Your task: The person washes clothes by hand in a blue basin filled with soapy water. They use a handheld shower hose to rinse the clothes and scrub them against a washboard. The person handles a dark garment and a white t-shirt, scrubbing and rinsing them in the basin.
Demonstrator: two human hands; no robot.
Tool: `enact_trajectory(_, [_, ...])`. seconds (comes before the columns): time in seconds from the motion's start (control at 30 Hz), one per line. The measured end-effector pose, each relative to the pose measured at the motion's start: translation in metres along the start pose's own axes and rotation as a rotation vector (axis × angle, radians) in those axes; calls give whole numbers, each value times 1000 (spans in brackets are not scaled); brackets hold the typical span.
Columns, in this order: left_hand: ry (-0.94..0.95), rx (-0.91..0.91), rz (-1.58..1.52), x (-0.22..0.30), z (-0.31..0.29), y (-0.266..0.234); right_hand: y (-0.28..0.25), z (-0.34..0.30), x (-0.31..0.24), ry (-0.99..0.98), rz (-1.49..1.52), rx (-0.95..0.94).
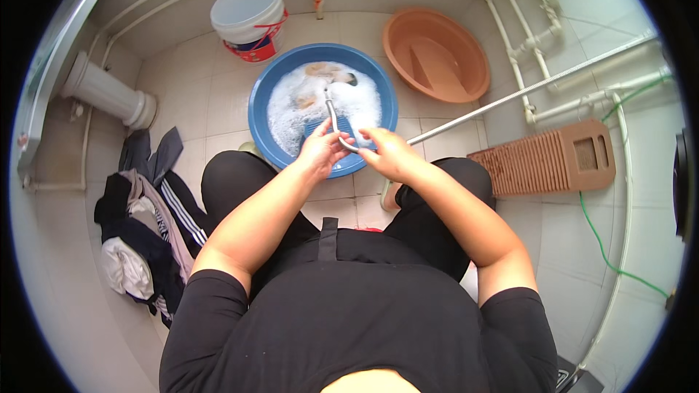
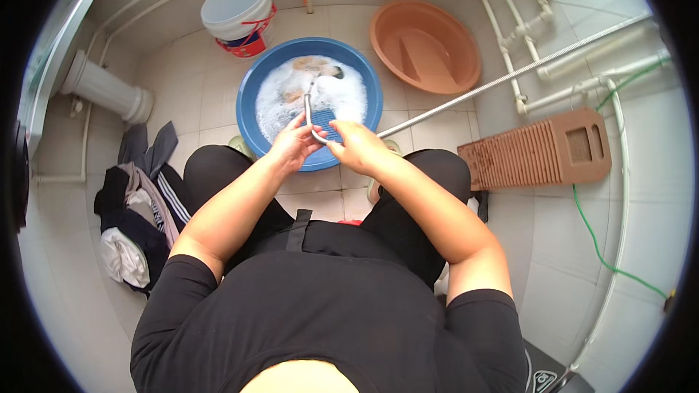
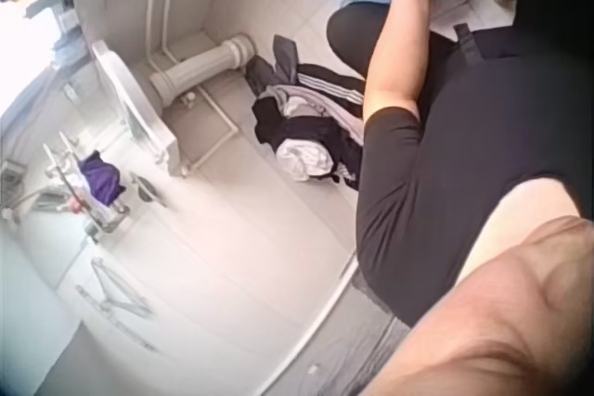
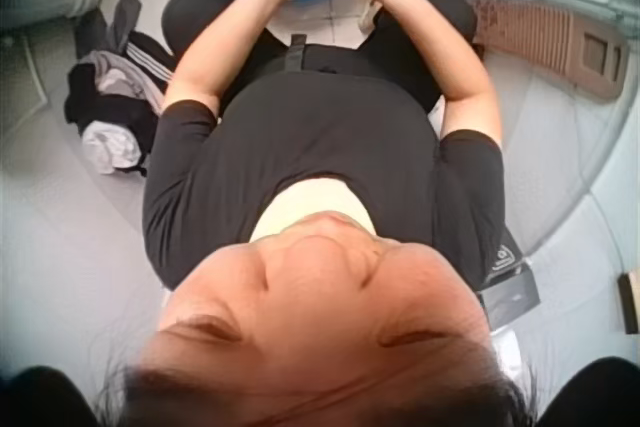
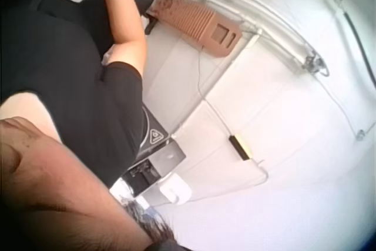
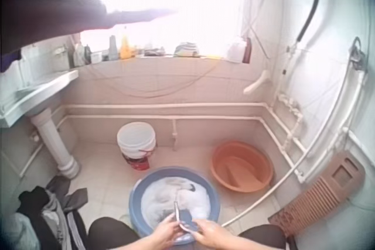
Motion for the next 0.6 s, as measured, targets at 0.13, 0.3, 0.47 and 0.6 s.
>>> enact_trajectory(0.13, [21, 35, 248, 4, -19, -5, 46, 30, -5, 90, 53, -212])
enact_trajectory(0.3, [39, -20, 420, 7, -12, 1, 50, 45, 14, 397, 424, -366])
enact_trajectory(0.47, [-37, -11, 533, 11, -2, -7, 30, 79, 55, 462, 384, -214])
enact_trajectory(0.6, [51, -48, 554, 40, -21, -1, 5, 112, 100, 477, 263, -132])
Point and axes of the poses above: each hand's wrist, its own z-axis towards the middle knuckle, its own y-axis out of the palm, x = y × z, the point moved 7 cm from there along z, towards the middle knuckle, and after that the axes turned 5 degrees about -x, right-handed, at the moved point
